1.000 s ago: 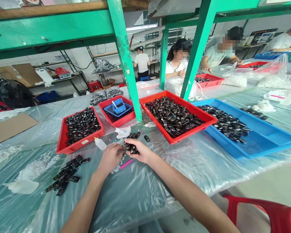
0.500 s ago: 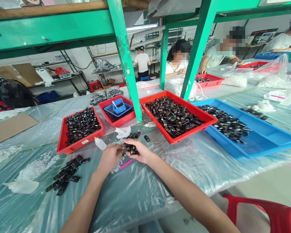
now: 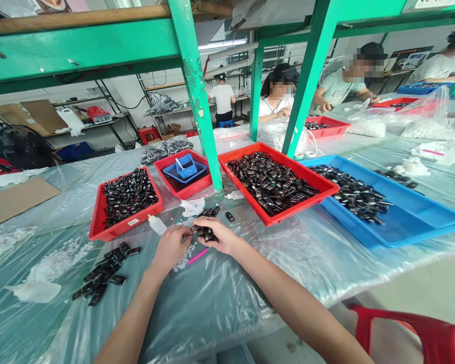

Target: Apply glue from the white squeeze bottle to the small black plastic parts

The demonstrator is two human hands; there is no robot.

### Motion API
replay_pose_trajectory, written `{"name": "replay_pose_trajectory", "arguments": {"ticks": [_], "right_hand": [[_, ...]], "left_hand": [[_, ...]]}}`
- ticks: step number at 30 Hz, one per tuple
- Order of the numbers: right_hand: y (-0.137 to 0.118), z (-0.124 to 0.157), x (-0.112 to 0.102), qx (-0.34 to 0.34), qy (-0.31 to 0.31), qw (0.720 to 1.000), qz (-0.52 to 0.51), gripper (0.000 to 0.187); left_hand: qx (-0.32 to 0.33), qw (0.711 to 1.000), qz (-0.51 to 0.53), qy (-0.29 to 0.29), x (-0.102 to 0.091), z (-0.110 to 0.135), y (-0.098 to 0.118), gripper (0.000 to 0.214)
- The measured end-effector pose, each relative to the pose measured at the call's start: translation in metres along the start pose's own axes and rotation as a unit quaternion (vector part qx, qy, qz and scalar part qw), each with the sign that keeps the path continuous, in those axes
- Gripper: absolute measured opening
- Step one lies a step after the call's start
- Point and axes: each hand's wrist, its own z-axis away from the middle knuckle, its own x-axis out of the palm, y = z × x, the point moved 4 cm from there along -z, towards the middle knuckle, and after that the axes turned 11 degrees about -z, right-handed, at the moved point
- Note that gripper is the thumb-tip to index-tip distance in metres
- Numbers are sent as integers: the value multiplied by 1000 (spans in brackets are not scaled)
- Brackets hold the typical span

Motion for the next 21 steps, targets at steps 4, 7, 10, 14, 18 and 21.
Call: {"name": "replay_pose_trajectory", "arguments": {"ticks": [4,7,10,14,18,21], "right_hand": [[1,0,-1,2,19,1000,-2,25],[1,-1,-1,7,22,1000,6,24],[1,-2,-1,4,12,1000,15,25],[1,-3,1,-3,-14,999,29,32],[2,-2,4,-10,-34,998,52,35],[4,-1,5,-5,-34,997,63,35]], "left_hand": [[10,1000,6,17,-1,0,2,15],[12,999,16,39,-2,0,2,13],[11,998,30,57,-2,0,1,15],[9,995,60,77,-3,0,0,22],[1,994,78,79,-4,1,2,22],[0,993,99,64,-3,1,4,23]]}}
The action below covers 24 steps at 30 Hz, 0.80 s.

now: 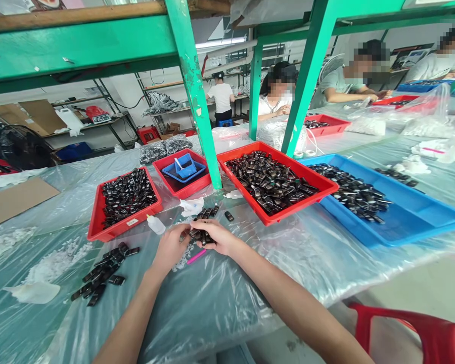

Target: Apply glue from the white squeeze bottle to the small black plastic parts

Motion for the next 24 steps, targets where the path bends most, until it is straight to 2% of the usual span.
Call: {"name": "replay_pose_trajectory", "arguments": {"ticks": [4,12,20,24], "right_hand": [[1,0,0,9,-7,1000,7,36],[0,-2,-3,1,3,999,45,38],[-1,0,-1,5,17,998,61,36],[2,-1,-2,9,27,997,68,35]], "left_hand": [[0,998,60,18,-2,-1,1,22],[-43,979,151,128,-10,1,1,17],[-46,967,201,151,-10,3,4,19],[-49,965,218,140,-11,3,6,21]]}}
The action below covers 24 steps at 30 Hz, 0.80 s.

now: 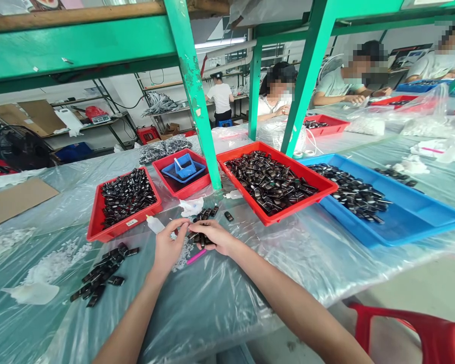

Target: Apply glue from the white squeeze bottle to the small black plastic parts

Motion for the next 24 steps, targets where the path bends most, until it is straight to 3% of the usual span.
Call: {"name": "replay_pose_trajectory", "arguments": {"ticks": [24], "right_hand": [[1,-3,-2,-2,-7,999,-46,30]], "left_hand": [[-17,997,65,-40,6,3,2,27]]}}
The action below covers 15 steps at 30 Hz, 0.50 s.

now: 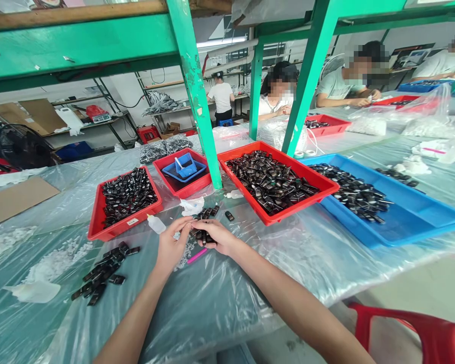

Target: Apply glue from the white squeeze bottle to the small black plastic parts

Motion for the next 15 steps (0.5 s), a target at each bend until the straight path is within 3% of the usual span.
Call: {"name": "replay_pose_trajectory", "arguments": {"ticks": [15], "right_hand": [[-2,0,0,-12,-9,1000,-24,33]], "left_hand": [[3,1000,18,-10,-2,-1,5,29]]}}
